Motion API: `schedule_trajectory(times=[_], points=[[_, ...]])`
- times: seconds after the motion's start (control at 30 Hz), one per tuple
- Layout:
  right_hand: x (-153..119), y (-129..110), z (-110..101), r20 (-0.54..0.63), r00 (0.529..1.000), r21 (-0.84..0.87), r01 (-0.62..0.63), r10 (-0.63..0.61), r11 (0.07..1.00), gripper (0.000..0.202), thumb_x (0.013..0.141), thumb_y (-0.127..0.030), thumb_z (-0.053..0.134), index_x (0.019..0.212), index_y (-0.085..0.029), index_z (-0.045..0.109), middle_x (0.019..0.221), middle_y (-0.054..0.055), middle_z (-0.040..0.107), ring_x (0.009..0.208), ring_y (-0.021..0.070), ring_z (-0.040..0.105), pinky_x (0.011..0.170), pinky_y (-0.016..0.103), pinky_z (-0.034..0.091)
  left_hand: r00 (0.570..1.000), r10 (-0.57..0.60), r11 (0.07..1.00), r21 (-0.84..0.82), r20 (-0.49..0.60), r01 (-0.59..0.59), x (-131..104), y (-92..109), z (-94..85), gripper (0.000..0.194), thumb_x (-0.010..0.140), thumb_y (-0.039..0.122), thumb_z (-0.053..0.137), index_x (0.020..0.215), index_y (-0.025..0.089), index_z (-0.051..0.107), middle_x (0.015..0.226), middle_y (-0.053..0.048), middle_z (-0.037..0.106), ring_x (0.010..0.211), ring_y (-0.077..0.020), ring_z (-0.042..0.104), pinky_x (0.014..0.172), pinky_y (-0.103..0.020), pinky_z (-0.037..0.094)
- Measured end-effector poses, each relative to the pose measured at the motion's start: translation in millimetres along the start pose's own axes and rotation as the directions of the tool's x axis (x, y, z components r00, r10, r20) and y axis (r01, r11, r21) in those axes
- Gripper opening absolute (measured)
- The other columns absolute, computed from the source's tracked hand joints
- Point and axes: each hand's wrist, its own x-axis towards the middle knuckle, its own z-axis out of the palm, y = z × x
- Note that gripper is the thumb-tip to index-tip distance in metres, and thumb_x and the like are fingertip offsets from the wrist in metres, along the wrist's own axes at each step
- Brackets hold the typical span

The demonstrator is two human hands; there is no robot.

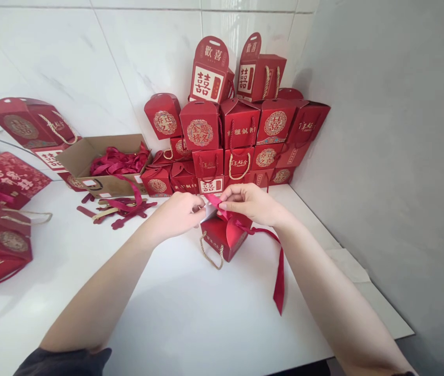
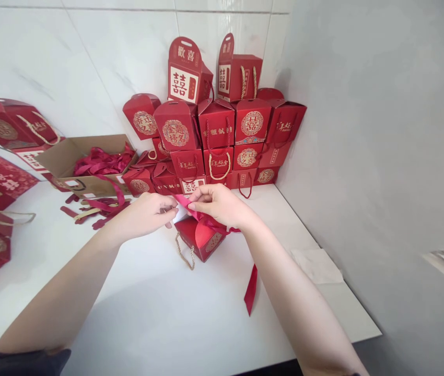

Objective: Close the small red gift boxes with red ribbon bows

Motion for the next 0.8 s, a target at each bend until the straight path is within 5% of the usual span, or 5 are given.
schedule_trajectory(times=[0.13,0.47,0.57,0.67,0.8], points=[[-5.9,-7.5,-3.0,-0.209,0.976,-0.310,-0.011,-0.057,0.951,0.014,0.087,-0.034,0.056,0.095,-0.024,0.060,0.085,0.000,0.072,0.078,0.0160,0.064,0.071,0.029,0.044,0.998,-0.052,0.996,-0.065,0.025,0.053,-0.4,-1.2,-0.8,0.025,0.079,0.029,0.047,0.058,0.019,0.052,0.059,-0.001,0.067,0.054,-0.0175,0.061,0.049,-0.028,0.034],[-8.6,-15.0,25.1,-0.120,0.989,-0.791,-0.043,-0.086,0.610,0.012,0.082,-0.030,0.059,0.088,-0.019,0.062,0.081,0.008,0.068,0.075,0.0233,0.060,0.066,0.032,0.036,0.995,-0.056,0.998,-0.015,0.081,0.057,-1.9,1.9,-1.5,0.026,0.082,0.030,0.046,0.060,0.019,0.055,0.061,-0.001,0.066,0.061,-0.0186,0.065,0.055,-0.028,0.041],[-9.0,-17.4,19.4,-0.074,0.996,-0.703,-0.018,-0.048,0.711,0.024,0.091,-0.026,0.045,0.075,-0.020,0.061,0.071,0.004,0.064,0.064,0.0168,0.054,0.058,0.029,0.032,0.997,-0.039,0.996,0.073,-0.067,0.044,-4.3,4.5,-0.4,0.018,0.079,0.035,0.055,0.088,0.021,0.062,0.085,-0.004,0.069,0.081,-0.0244,0.066,0.063,-0.031,0.045],[-11.1,-21.1,7.2,0.006,0.998,-0.568,0.054,-0.061,0.821,0.034,0.093,-0.032,0.043,0.066,-0.020,0.061,0.065,0.000,0.058,0.060,0.0135,0.050,0.058,0.028,0.033,0.964,0.115,0.991,0.099,-0.239,-0.093,-4.8,9.2,2.6,0.056,0.076,0.034,0.064,0.129,0.028,0.048,0.125,-0.007,0.057,0.116,-0.0278,0.056,0.083,-0.036,0.049],[-12.8,-24.0,-2.8,0.052,0.996,-0.428,0.091,-0.076,0.899,0.033,0.090,-0.036,0.050,0.064,-0.020,0.064,0.078,0.001,0.062,0.073,0.0148,0.055,0.067,0.028,0.039,0.920,0.319,0.947,0.036,-0.226,-0.319,-1.2,13.0,7.9,0.057,0.080,0.030,0.064,0.135,0.031,0.048,0.143,-0.006,0.044,0.131,-0.0262,0.044,0.108,-0.040,0.038]])
